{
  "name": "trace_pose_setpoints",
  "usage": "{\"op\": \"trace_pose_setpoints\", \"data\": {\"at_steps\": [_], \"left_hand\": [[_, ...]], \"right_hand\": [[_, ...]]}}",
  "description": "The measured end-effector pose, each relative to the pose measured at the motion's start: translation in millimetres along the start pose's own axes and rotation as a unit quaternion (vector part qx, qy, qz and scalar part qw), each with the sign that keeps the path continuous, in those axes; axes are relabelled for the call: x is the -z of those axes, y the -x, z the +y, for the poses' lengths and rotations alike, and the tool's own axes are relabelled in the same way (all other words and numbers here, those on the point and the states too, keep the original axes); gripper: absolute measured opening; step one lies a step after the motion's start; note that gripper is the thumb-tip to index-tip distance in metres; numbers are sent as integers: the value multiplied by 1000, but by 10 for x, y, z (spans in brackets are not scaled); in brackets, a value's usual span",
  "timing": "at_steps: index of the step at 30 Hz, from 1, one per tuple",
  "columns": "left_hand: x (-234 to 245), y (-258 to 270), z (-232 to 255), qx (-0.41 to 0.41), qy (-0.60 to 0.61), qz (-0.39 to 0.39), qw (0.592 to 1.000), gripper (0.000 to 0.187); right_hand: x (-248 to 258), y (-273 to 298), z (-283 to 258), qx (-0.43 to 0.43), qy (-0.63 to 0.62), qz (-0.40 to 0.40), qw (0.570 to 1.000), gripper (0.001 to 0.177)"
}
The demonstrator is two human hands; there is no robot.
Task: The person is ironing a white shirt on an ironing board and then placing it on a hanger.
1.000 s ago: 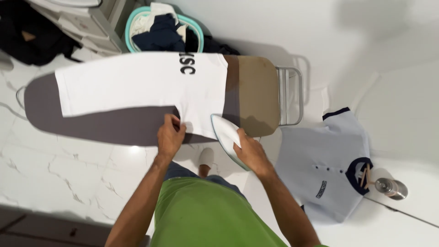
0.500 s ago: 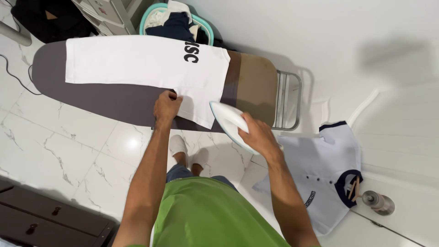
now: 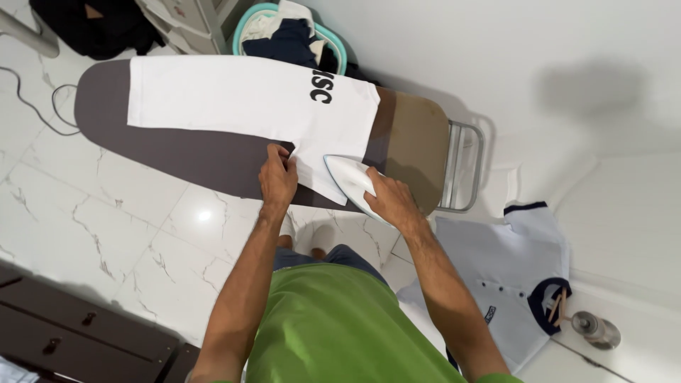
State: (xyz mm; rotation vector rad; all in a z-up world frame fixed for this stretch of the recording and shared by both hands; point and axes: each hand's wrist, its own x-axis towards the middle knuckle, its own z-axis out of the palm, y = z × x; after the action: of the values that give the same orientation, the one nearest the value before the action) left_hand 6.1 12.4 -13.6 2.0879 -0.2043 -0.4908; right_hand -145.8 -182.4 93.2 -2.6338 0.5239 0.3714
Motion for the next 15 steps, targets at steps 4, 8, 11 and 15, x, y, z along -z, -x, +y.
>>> {"op": "trace_pose_setpoints", "data": {"at_steps": [4,8,11,15], "left_hand": [[11,-4,-6,-18,24,35,999,21],[30,28,42,29,55,29,998,24],[-18,103,28,49,83,47,994,27],[-123,121,57,48,98,87,990,33]], "right_hand": [[70,-157,-101,47,19,-2,999,39],[157,-132,11,91,41,-56,993,41],[188,-73,207,121,42,-89,988,44],[211,-171,320,170,56,-105,978,46]]}}
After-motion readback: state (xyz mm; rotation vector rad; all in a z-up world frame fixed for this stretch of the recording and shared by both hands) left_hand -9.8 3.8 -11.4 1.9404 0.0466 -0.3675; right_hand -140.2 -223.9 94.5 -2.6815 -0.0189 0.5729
